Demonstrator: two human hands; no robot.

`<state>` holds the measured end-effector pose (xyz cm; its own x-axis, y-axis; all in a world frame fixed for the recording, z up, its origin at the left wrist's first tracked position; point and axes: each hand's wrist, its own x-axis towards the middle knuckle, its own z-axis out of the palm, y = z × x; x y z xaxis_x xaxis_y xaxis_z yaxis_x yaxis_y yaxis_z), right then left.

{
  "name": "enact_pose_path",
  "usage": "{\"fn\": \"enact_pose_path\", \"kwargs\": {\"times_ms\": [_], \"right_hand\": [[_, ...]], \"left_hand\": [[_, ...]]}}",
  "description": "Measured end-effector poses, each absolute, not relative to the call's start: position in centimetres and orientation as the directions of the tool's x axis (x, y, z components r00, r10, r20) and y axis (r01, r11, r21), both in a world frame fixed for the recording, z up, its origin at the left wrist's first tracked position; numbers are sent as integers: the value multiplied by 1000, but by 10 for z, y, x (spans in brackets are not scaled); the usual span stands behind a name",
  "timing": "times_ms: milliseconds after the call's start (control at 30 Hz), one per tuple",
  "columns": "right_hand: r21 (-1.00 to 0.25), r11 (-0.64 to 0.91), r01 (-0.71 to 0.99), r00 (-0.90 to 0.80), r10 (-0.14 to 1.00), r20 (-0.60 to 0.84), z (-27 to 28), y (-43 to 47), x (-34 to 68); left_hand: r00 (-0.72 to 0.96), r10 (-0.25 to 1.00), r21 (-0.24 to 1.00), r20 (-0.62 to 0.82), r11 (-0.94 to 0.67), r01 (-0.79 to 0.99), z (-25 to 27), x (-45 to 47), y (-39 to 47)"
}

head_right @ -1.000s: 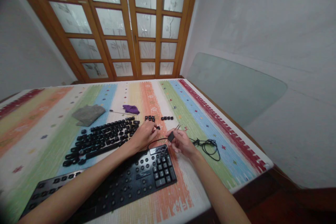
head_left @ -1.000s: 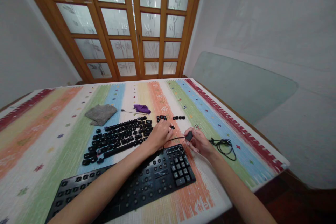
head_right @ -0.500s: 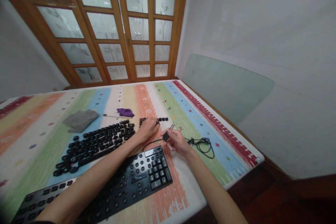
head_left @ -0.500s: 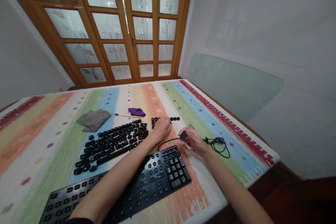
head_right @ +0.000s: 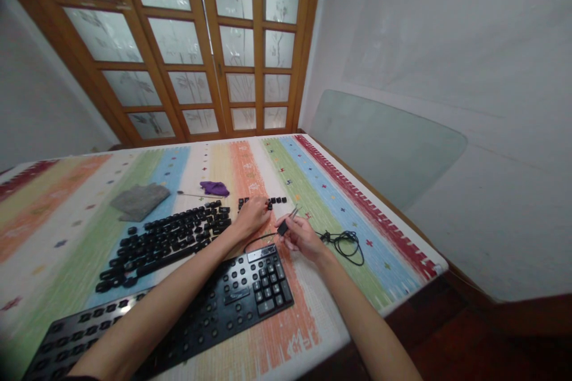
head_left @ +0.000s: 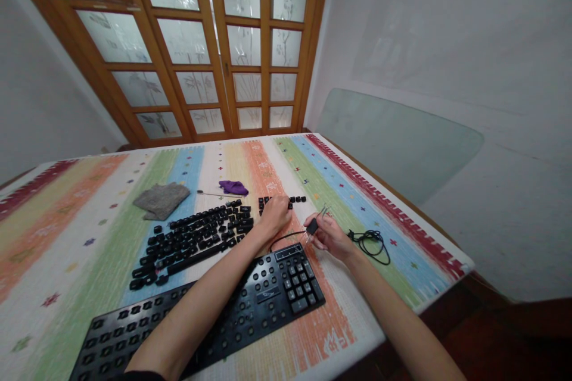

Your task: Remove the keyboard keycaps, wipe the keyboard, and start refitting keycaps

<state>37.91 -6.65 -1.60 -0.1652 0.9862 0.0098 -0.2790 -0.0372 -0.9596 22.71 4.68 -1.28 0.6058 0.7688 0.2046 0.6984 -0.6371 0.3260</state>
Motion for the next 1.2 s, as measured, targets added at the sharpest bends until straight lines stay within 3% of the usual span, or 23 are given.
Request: {"fn": "enact_pose_path", "kwargs": {"times_ms": [333,533,733,967,1033,1200], "right_hand": [[-999,-29,-20,-376,926,-19,-6,-76,373],[-981,90,172,-440,898,5,-2,-79,370],[-969,110,220,-424,906,6,-2,-78,374],[-985,-8,172,-511,854,-96,-6,-80,371],[-980,63,189,-541,840,-50,-7,-81,366],[-855,446,265,-587,778,224,-7,-81,352]], "left_hand": [[678,701,432,222,-694,576,5,180,-7],[713,658,574,242,-690,442,-2,152,-43],[682,678,645,274,-656,392,-22,141,-55],[652,686,669,323,-653,355,-28,141,-58],[651,687,669,322,-652,357,-29,141,-58],[649,689,671,321,-650,358,-31,140,-58]]}}
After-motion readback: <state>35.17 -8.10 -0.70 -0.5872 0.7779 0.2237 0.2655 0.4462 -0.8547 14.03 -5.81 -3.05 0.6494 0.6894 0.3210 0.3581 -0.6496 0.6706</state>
